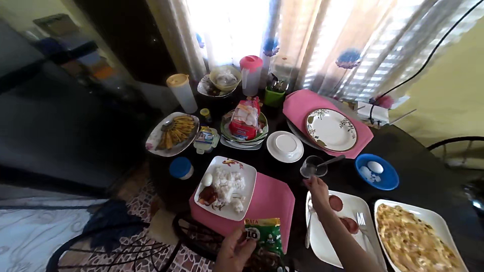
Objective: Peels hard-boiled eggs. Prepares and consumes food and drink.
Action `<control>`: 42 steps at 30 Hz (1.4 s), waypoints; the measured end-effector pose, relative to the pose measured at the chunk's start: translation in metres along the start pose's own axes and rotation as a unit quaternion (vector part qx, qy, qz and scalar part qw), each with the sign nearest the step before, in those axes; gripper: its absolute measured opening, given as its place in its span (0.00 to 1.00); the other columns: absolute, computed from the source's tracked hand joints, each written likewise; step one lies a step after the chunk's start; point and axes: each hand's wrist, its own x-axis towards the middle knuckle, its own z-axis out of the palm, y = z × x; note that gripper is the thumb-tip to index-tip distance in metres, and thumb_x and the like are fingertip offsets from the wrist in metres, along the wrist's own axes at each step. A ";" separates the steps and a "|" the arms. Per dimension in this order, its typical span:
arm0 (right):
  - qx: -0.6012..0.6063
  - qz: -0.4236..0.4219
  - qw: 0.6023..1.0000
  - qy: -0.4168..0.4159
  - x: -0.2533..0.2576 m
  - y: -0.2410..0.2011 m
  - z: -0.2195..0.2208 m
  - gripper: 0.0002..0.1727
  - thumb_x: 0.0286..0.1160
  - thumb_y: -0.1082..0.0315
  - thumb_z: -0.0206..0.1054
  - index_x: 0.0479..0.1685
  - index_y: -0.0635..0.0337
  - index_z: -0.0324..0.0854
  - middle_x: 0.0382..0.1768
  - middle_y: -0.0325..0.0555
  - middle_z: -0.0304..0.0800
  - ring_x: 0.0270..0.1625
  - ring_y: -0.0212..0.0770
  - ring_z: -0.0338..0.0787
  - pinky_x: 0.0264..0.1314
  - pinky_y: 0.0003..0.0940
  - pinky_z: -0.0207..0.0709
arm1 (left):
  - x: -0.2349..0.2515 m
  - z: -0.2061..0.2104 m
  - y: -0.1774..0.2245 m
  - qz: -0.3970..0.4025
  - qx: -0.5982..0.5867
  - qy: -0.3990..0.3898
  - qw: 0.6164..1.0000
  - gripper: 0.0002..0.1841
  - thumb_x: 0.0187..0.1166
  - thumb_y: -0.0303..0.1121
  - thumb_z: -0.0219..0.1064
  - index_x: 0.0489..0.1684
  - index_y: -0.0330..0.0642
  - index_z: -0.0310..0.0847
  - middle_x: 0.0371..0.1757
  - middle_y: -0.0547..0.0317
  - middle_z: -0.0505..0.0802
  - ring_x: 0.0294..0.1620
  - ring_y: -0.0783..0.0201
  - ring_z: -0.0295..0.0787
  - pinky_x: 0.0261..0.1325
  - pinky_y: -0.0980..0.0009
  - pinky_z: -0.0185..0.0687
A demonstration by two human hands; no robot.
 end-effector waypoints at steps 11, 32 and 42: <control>-0.062 -0.043 0.989 -0.125 -0.119 0.055 0.009 0.20 0.92 0.64 0.51 0.53 0.71 0.85 0.46 0.53 0.95 0.51 0.41 0.96 0.62 0.41 0.88 | 0.028 -0.006 0.018 -0.094 -0.048 -0.021 0.994 0.18 0.86 0.25 0.54 0.74 0.35 0.70 0.57 0.50 0.92 0.51 0.57 0.94 0.51 0.58 0.94; -0.218 -0.176 0.933 -0.224 -0.153 0.059 -0.033 0.28 0.82 0.58 0.65 0.69 0.76 0.71 0.43 0.63 0.90 0.44 0.58 0.92 0.49 0.60 0.86 | -0.079 0.069 -0.014 0.113 0.055 0.148 0.981 0.21 0.82 0.21 0.58 0.73 0.25 0.69 0.58 0.53 0.92 0.57 0.68 0.92 0.61 0.68 0.90; 0.045 -0.235 0.694 -0.679 -0.231 -0.045 -0.029 0.15 0.86 0.58 0.63 0.55 0.58 0.87 0.43 0.33 0.92 0.43 0.28 0.90 0.47 0.29 0.88 | -0.163 0.066 -0.043 0.076 0.100 0.303 0.945 0.20 0.82 0.22 0.60 0.71 0.25 0.74 0.59 0.48 0.92 0.58 0.67 0.92 0.64 0.66 0.89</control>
